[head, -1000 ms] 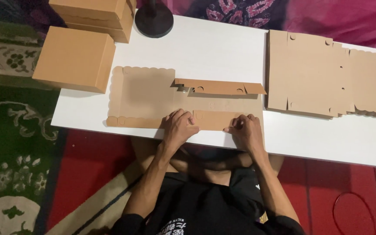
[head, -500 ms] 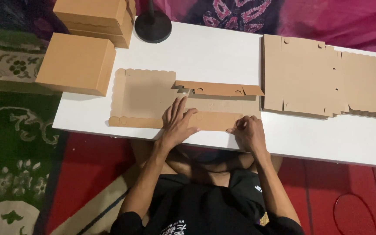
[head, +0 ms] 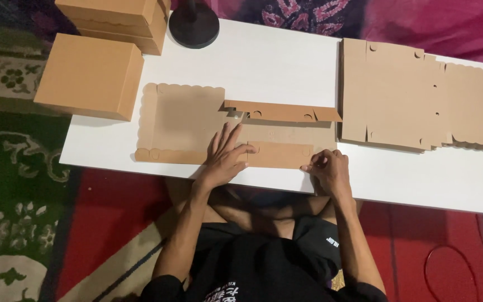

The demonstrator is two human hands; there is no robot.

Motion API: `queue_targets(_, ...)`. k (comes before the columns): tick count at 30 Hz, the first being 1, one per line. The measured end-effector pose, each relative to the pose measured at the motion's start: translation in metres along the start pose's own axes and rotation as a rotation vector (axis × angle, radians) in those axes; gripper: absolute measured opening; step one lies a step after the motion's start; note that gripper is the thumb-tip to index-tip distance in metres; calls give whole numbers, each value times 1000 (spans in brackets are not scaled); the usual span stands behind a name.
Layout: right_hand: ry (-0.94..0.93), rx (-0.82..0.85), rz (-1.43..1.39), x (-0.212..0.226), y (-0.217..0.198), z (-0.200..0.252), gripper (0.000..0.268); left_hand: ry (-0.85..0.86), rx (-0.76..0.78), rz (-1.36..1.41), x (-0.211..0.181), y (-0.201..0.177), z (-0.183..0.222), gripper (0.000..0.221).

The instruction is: Folding and creasing cardboard box templates to prepare them for assembly.

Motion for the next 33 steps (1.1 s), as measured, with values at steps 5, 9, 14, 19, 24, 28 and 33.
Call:
queue_targets(5,17,69,-12,-5,-12,-3,22,-12,30,-13,-3,-3,0,40)
queue_targets(9,-1,95,-23,-20,-14,-9,24,-20,45,-24,-2,-2,-1,41)
queue_targets(14,8,86,-24,-14,-15,-3,26,-17,33,-13,1,1,-2,44)
queue_targets(19,-184,-63,-194,15,23,13,22,-12,22,-7,12,9,-5,45)
queue_targets(24,-520,-109,-90,71,81,15,19,7,27,-8,13,6,-4,45)
queue_targets(28,-477,-179,-31,69,101,1,18,8,25,13,12,6,-4,44)
queue_targets(33,-396,-151,-38,69,104,-2,20,4,1,-28,11,8,-5,45)
Point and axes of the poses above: each hand's wrist, its own z-axis away from the middle knuckle, its own y-axis out of the palm, x = y × z, the point moved 2 cm from there along -z, towards the middle knuckle, and after that the axes turned 4 degrees about z, right-handed, at the moved point
